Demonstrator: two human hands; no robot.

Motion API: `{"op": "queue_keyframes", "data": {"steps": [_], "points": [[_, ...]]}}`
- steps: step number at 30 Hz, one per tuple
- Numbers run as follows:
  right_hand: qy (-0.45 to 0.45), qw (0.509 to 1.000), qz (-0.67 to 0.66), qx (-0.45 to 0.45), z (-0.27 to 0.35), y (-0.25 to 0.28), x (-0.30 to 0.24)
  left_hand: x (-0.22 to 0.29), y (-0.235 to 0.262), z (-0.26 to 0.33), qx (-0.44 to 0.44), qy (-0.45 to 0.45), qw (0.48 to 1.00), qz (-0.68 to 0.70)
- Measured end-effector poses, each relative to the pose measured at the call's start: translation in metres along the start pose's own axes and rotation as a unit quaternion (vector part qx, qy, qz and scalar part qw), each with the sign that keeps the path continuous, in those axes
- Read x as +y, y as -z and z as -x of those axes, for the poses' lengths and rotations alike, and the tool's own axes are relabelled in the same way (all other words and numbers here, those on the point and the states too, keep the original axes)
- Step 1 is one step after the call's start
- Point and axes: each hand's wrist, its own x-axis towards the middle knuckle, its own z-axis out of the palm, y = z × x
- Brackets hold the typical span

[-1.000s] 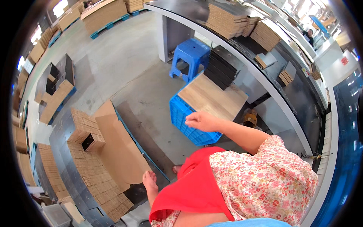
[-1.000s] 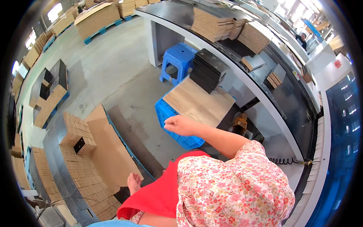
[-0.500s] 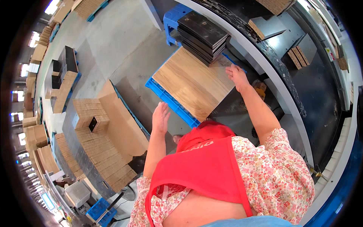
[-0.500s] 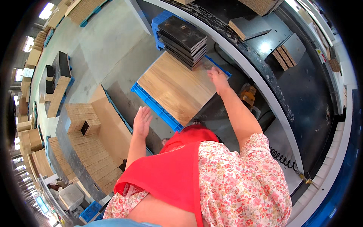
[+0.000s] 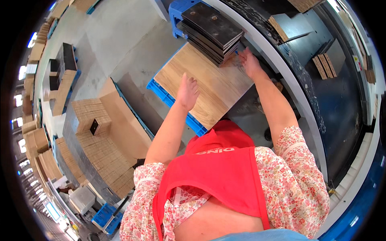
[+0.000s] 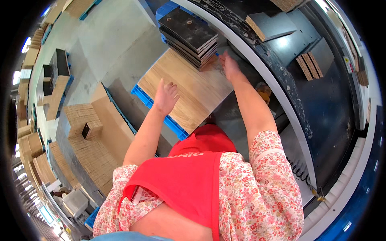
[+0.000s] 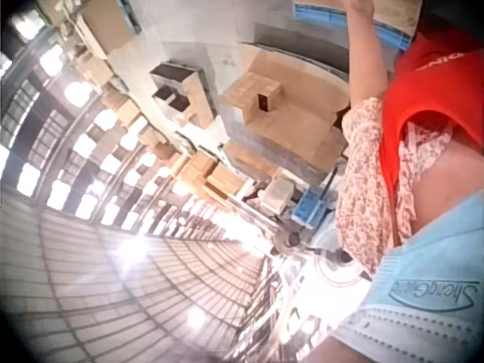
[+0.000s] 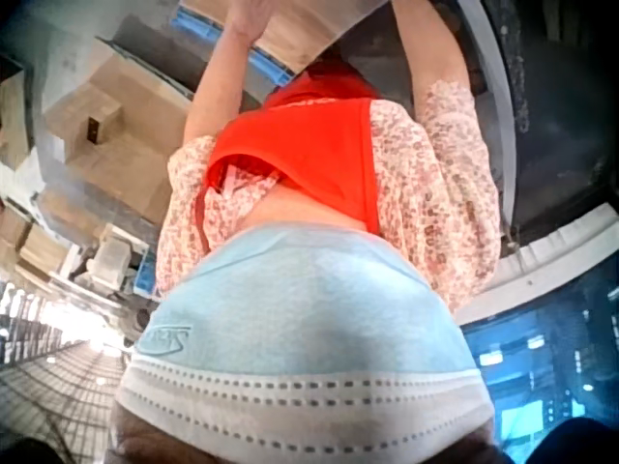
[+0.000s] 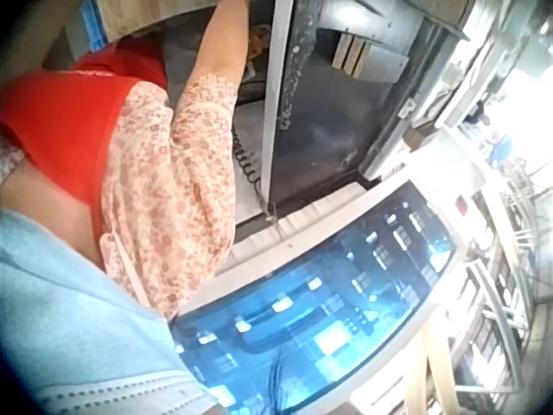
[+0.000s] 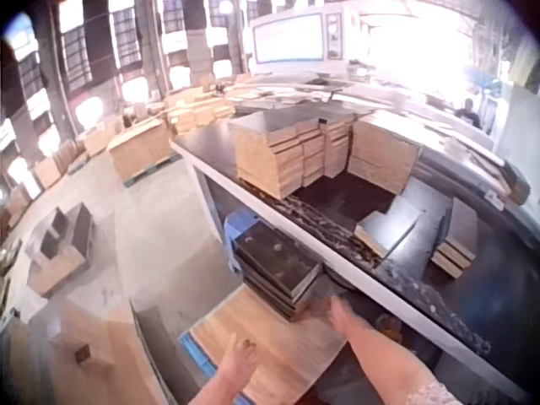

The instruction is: The person takes individual wood blocks from a workbench, gathers them into stacks, and carries the stacks to a larger pallet to be placed with other wood blocks.

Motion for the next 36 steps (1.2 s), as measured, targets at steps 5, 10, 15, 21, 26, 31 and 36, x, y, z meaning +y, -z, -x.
{"op": "queue_keyframes", "data": {"steps": [5, 10, 15, 21, 26, 31, 36], "points": [[-0.036, 0.998, -0.019, -0.044, -0.056, -0.003, 0.002, 0.011, -0.040, -0.034, 0.002, 0.015, 1.000, 0.016], [-0.060, 0.984, 0.007, -0.169, -0.079, -0.019, 0.011, 0.013, -0.068, -0.080, 0.089, -0.001, 0.994, 0.060], [-0.078, 0.974, 0.075, -0.201, -0.067, -0.021, -0.003, -0.001, -0.085, -0.122, 0.074, -0.038, 0.988, 0.128], [-0.133, 0.975, 0.037, -0.171, -0.008, -0.042, -0.005, -0.011, -0.076, -0.104, 0.090, -0.081, 0.986, 0.114], [-0.225, 0.952, -0.055, -0.201, 0.034, -0.032, 0.042, -0.024, -0.060, -0.045, 0.126, -0.027, 0.991, 0.044], [-0.135, 0.972, 0.028, -0.191, 0.081, -0.008, 0.098, -0.034, -0.064, 0.012, 0.043, 0.033, 0.998, 0.038], [-0.251, 0.930, -0.025, -0.266, 0.103, -0.022, 0.051, -0.051, -0.045, 0.019, -0.106, 0.021, 0.973, 0.204]]}}
